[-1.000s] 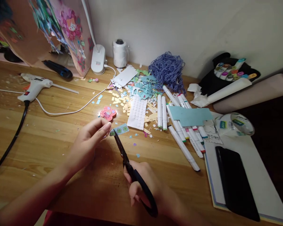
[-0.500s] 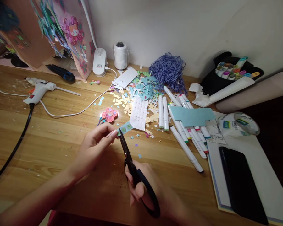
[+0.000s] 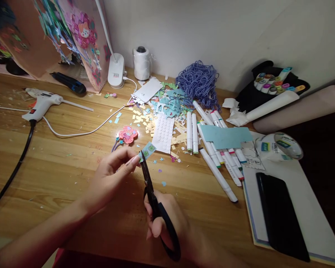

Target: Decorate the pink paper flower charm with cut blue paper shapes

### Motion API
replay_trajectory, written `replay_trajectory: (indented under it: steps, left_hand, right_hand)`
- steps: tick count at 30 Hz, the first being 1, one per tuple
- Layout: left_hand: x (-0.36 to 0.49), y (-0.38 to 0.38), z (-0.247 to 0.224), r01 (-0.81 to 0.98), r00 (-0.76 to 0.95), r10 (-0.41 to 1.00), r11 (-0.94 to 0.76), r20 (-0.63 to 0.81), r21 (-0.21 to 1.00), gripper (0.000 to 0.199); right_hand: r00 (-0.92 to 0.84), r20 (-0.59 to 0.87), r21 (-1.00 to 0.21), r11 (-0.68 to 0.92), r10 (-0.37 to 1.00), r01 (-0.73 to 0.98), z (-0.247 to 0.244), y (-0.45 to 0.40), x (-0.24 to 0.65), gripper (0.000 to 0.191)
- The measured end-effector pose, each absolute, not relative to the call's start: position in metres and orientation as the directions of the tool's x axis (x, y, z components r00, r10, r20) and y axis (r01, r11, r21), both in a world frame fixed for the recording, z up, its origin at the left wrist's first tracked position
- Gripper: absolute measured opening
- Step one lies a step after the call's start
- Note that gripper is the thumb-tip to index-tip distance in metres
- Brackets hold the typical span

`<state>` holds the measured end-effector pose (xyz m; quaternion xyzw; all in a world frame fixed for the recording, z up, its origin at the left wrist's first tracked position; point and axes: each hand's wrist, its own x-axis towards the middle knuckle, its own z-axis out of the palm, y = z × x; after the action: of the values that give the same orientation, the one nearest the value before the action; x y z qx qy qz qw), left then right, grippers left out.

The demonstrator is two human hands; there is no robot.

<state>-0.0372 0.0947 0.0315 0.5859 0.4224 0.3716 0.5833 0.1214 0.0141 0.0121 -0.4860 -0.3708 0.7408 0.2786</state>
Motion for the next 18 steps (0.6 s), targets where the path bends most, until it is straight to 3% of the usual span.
replay_trajectory:
  steps: [8,13,18]
  left_hand:
    - [-0.0413,0.0966,0.0316,0.038,0.38,0.925,0.007,-0.021,0.999,0.026]
    - [-0.0429,0.0978,0.0331,0.107,0.364,0.93,-0.101,0.056,0.989,0.025]
    - [-0.0442,0.0969,0.0331,0.265,0.344,0.912,-0.324,0.225,0.908,0.02]
  right_hand:
    - [-0.383,-0.507,-0.859,-0.492,0.772,0.145,0.0095,0.018,0.128,0.079]
    - [-0.391,-0.493,-0.857,-0.51,0.777,0.067,0.0132,0.0168,0.1257,0.08]
    - [-0.439,-0.539,-0.806,-0.592,0.719,0.02,0.0168,0.0183,0.1245,0.081]
